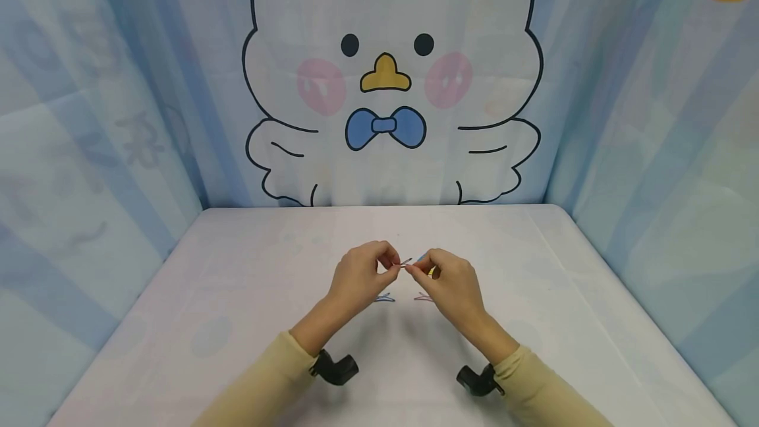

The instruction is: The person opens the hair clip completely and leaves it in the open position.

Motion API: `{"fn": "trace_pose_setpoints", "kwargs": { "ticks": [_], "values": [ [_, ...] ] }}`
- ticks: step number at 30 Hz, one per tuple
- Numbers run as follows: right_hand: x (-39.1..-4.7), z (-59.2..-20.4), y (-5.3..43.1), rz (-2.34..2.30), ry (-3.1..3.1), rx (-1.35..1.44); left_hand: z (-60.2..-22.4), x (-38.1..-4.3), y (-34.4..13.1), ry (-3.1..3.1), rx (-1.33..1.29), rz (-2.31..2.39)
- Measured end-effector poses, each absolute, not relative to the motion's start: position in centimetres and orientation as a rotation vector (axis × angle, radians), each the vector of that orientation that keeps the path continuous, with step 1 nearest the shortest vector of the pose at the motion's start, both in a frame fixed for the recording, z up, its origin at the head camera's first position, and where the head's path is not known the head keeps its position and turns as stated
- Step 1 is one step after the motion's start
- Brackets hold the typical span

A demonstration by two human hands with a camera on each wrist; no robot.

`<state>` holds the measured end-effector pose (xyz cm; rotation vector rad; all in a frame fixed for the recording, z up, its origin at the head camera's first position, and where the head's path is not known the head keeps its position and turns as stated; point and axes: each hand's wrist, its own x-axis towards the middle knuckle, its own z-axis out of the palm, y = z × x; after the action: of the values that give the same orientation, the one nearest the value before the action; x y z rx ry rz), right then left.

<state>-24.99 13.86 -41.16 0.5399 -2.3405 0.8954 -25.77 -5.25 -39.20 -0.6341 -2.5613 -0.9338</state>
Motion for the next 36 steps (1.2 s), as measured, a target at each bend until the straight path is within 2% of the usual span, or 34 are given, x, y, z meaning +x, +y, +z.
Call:
{"fn": "trace_pose_setpoints", "kwargs": {
  "ticks": [12,28,36],
  "values": [
    [-25.8,-41.6,14.3,0.861,-2.420,0.527,-40.0,-27.0,-5.8,-2.655,-0.568,-0.880],
    [-27.3,-42.8,15.9,0.831,-2.643,0.344,-43.3,-29.6,-6.9,-2.825,-0.353,-0.962],
    [-28.1,-43.6,16.7,0.812,-2.765,0.236,-45.1,-30.4,-7.5,-2.872,-0.347,-0.832]
  ]
}}
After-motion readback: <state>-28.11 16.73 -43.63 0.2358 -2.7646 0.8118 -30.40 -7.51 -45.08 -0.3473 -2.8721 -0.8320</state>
